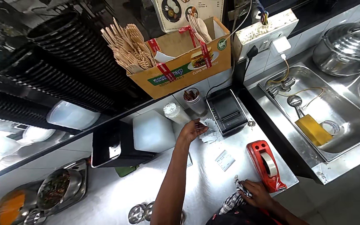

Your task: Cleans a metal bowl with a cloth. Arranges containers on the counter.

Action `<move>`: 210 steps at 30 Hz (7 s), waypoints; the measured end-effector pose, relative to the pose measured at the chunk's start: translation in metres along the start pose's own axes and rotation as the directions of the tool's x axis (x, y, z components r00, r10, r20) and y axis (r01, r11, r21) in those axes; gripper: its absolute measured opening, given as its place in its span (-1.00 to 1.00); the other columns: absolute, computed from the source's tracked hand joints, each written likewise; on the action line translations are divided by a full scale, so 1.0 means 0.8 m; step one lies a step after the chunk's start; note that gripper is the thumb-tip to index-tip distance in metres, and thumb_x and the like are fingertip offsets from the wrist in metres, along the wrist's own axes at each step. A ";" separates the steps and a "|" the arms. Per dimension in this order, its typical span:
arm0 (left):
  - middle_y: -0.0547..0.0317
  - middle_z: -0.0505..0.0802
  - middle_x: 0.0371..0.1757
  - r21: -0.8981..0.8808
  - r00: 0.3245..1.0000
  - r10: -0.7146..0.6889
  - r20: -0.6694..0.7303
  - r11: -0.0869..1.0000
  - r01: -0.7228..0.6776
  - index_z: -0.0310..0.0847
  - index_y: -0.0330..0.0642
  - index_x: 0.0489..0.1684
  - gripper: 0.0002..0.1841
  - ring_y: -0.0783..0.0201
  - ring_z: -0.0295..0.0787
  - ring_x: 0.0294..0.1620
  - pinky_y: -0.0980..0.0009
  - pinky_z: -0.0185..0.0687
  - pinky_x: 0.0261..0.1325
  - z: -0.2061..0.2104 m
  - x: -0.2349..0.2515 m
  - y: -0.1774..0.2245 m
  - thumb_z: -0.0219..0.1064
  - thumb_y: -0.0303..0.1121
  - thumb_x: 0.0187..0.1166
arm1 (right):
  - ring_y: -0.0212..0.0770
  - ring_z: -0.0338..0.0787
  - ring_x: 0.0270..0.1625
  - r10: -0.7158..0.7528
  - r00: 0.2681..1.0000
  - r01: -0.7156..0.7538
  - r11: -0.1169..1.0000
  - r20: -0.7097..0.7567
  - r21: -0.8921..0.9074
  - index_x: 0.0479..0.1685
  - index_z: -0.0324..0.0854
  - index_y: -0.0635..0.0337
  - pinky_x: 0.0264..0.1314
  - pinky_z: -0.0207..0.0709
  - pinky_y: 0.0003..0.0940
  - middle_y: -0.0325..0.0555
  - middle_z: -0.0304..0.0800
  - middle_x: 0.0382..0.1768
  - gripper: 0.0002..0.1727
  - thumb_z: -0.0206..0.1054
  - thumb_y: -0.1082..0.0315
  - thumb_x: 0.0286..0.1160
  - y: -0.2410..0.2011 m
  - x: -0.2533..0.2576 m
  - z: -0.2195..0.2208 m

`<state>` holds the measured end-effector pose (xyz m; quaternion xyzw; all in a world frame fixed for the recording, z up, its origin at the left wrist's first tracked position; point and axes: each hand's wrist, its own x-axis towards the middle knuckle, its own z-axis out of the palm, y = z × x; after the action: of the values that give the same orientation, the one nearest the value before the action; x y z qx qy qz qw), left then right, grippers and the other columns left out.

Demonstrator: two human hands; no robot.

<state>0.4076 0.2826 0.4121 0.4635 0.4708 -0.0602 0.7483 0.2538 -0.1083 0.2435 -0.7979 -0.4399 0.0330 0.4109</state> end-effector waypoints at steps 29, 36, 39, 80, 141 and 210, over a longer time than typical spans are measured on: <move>-0.35 0.52 0.56 0.729 0.666 0.743 -0.067 0.492 -0.476 0.37 -0.13 0.65 -0.07 -0.39 0.40 0.55 -0.48 0.27 0.42 0.005 0.037 -0.146 0.22 0.46 0.47 | -0.27 0.84 -0.30 0.019 1.000 -0.019 1.000 0.009 0.004 0.12 0.77 0.02 -0.27 0.74 -0.25 -0.19 0.85 -0.25 -0.59 0.31 -0.07 0.62 -0.002 0.001 0.001; -0.34 0.60 0.41 0.699 0.652 0.734 -0.188 0.566 -0.436 0.55 -0.20 0.38 -0.13 -0.41 0.47 0.42 -0.50 0.33 0.29 0.001 0.030 -0.128 0.39 0.42 0.35 | -0.25 0.84 -0.27 0.034 0.999 -0.034 0.999 -0.007 -0.024 0.12 0.76 -0.01 -0.25 0.74 -0.21 -0.20 0.84 -0.25 -0.59 0.28 -0.09 0.63 -0.002 -0.001 0.006; -0.40 0.62 0.36 0.753 0.652 0.733 -0.193 0.537 -0.380 0.74 -0.19 0.13 -0.22 -0.42 0.50 0.39 -0.47 0.42 0.25 0.004 0.016 -0.118 0.37 0.42 0.35 | -0.25 0.83 -0.30 0.028 1.000 -0.028 0.999 0.000 -0.034 0.10 0.76 -0.02 -0.30 0.72 -0.22 -0.21 0.82 -0.28 -0.60 0.28 -0.10 0.63 -0.004 0.000 0.005; 0.43 0.48 -0.72 -0.599 0.969 0.170 0.180 0.801 -0.029 0.43 0.08 -0.67 -0.70 0.50 0.37 -0.78 0.65 0.39 -0.62 -0.044 -0.011 -0.079 0.12 -0.27 0.57 | -0.23 0.84 -0.27 0.043 0.999 -0.043 0.999 0.023 0.014 0.16 0.76 -0.01 -0.26 0.73 -0.20 -0.19 0.83 -0.24 -0.57 0.24 -0.12 0.65 -0.002 0.001 0.005; -0.17 0.77 0.34 0.785 0.465 0.883 0.064 0.243 -0.570 0.47 -0.27 0.52 -0.08 -0.08 0.70 0.41 -0.18 0.56 0.49 -0.053 0.062 -0.156 0.77 0.00 0.14 | -0.19 0.89 -0.11 0.026 0.998 -0.012 0.969 -0.054 0.246 0.10 0.75 0.14 -0.03 0.77 -0.18 -0.09 0.88 -0.17 -0.58 0.28 -0.04 0.67 0.002 0.010 0.002; -0.38 0.52 0.61 0.666 0.683 0.728 -0.049 0.534 -0.521 0.39 -0.21 0.68 -0.27 -0.26 0.50 0.59 -0.22 0.44 0.59 -0.016 -0.068 -0.124 0.38 0.04 0.60 | -0.45 0.88 -0.13 0.071 0.997 -0.067 0.993 -0.042 0.095 -0.05 0.87 -0.02 -0.02 0.81 -0.33 -0.35 0.94 -0.16 -0.66 0.39 -0.03 0.52 -0.006 0.009 -0.001</move>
<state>0.3170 0.2174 0.3885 0.8178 0.3396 0.1453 0.4414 0.2553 -0.1019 0.2495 -0.7930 -0.4004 0.0497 0.4565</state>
